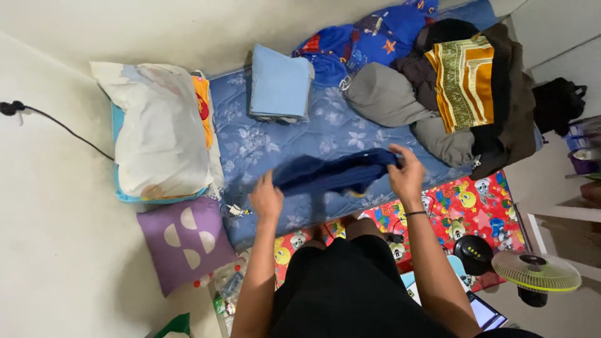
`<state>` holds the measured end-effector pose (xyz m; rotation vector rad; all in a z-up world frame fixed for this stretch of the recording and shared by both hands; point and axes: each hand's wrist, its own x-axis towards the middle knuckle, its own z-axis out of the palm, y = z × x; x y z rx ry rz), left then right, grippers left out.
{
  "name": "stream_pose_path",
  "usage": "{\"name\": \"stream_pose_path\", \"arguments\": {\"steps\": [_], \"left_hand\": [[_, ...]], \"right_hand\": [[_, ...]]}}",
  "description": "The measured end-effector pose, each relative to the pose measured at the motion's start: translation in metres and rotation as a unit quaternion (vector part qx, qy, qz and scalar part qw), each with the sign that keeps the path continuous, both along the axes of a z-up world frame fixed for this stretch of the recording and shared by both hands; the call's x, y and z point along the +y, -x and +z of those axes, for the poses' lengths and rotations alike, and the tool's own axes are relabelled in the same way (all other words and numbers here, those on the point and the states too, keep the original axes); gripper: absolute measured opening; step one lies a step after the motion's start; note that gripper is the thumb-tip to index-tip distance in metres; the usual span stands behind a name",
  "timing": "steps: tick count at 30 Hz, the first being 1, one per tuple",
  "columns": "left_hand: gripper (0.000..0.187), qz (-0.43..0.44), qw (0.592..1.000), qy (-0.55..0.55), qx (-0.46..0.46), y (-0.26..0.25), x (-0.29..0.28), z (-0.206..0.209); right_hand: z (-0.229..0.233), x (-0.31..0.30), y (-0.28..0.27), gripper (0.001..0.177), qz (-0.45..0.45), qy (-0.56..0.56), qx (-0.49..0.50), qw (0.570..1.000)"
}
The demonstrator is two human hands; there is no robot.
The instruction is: Folding various items of clothing including pants and a scarf on a bed.
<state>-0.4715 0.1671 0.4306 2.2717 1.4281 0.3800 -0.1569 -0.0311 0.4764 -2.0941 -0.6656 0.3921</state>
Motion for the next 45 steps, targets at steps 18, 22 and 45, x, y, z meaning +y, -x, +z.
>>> {"name": "stream_pose_path", "arguments": {"steps": [18, 22, 45], "left_hand": [[0.062, -0.057, 0.973, 0.182, -0.127, -0.043, 0.030, -0.007], [0.037, -0.039, 0.988, 0.073, -0.130, -0.020, 0.055, 0.050], [0.034, 0.038, 0.832, 0.328, -0.447, -0.094, 0.102, 0.019]], "right_hand": [[0.021, 0.004, -0.047, 0.032, 0.175, 0.085, -0.090, 0.977], [-0.027, -0.017, -0.078, 0.030, 0.036, 0.201, -0.240, 0.949], [-0.027, 0.062, -0.130, 0.024, 0.099, -0.059, 0.098, 0.988]]}}
